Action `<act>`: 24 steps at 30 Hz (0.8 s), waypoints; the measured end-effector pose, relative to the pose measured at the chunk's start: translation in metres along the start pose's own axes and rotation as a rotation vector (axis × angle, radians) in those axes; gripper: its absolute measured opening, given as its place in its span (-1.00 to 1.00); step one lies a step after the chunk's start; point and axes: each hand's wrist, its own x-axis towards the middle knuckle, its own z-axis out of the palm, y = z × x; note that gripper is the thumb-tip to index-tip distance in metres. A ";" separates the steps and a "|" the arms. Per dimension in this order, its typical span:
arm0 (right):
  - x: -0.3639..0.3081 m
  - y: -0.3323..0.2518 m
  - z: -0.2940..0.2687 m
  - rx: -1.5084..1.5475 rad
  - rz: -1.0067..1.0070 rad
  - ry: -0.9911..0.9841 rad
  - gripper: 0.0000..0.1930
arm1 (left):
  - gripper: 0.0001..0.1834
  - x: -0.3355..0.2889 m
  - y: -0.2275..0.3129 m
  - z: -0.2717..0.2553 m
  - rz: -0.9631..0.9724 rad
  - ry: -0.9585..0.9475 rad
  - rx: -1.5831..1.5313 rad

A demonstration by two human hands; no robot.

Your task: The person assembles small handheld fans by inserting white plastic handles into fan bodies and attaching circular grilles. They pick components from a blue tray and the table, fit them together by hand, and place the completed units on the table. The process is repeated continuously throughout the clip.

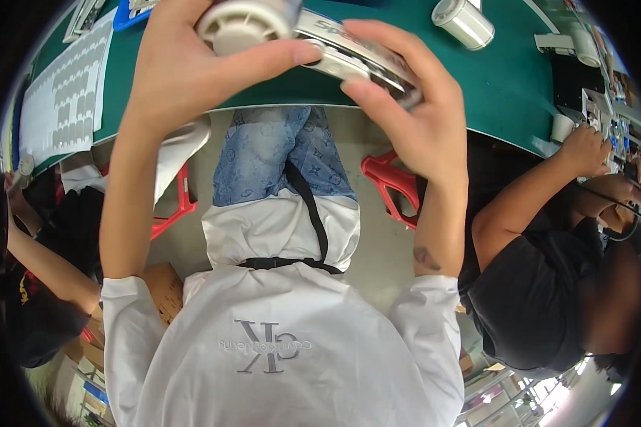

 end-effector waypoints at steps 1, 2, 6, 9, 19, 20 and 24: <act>0.008 0.004 -0.002 -0.066 -0.020 -0.024 -0.53 | -0.62 0.003 -0.003 -0.003 -0.018 -0.056 0.059; 0.014 0.011 -0.002 -0.153 -0.070 -0.034 -0.52 | -0.59 0.004 -0.006 -0.005 -0.035 -0.113 0.118; 0.023 0.033 0.002 -0.412 -0.244 -0.062 -0.47 | -0.59 0.002 -0.011 -0.001 -0.084 -0.243 0.331; 0.018 0.035 0.007 -0.412 -0.254 -0.024 -0.48 | -0.59 0.000 0.004 0.006 -0.086 -0.219 0.446; 0.010 0.039 0.020 -0.469 -0.293 0.121 -0.53 | -0.58 -0.009 -0.021 0.011 0.087 -0.126 0.476; 0.010 0.038 0.019 -0.489 -0.300 0.126 -0.54 | -0.58 -0.007 -0.024 0.012 0.111 -0.110 0.457; 0.014 0.023 0.016 -0.491 -0.189 0.053 -0.49 | -0.57 -0.009 -0.016 0.015 0.034 -0.129 0.476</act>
